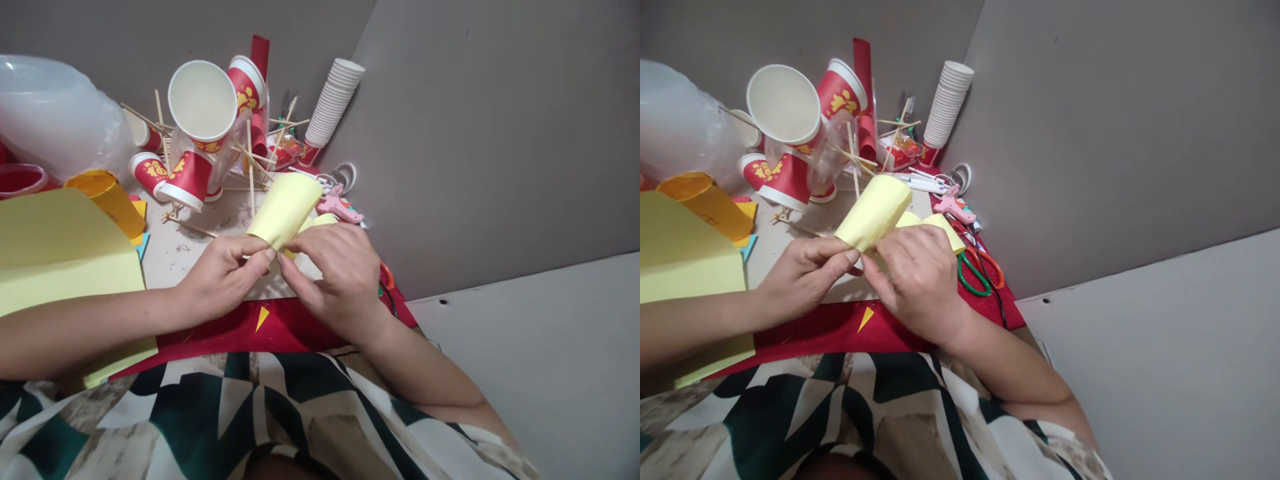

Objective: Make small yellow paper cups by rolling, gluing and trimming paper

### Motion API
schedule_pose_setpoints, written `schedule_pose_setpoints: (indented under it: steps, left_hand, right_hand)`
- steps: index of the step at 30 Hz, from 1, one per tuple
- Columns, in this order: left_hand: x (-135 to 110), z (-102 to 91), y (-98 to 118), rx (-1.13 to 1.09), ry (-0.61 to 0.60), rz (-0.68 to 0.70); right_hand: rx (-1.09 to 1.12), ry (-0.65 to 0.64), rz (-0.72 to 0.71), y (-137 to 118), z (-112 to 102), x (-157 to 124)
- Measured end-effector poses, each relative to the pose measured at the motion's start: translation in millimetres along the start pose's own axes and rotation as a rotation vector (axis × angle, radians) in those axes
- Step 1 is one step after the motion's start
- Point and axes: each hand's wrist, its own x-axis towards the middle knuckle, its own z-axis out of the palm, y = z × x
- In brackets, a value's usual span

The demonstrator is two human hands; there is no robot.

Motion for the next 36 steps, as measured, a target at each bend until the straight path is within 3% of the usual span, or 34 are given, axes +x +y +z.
schedule_pose_setpoints:
  steps: [8, 16, 28, 36]
  left_hand:
    - [0.6, 3.9, -4.8, 0.1, 0.018, 0.174]
    - [0.2, 5.6, -5.1, 0.094, 0.052, 0.143]
    - [-2.8, 3.0, 0.4, 0.147, 0.076, 0.133]
    - [0.9, 1.0, 1.7, 0.112, 0.016, 0.145]
  right_hand:
    - [-0.02, -0.011, 0.025, -5.4, 3.0, -2.2]
    - [0.022, 0.02, 0.061, -8.9, 11.0, -3.7]
    - [0.502, -0.015, 0.362, -6.2, -0.6, 0.0]
    - [0.25, -0.014, 0.18, -4.0, 6.2, -6.7]
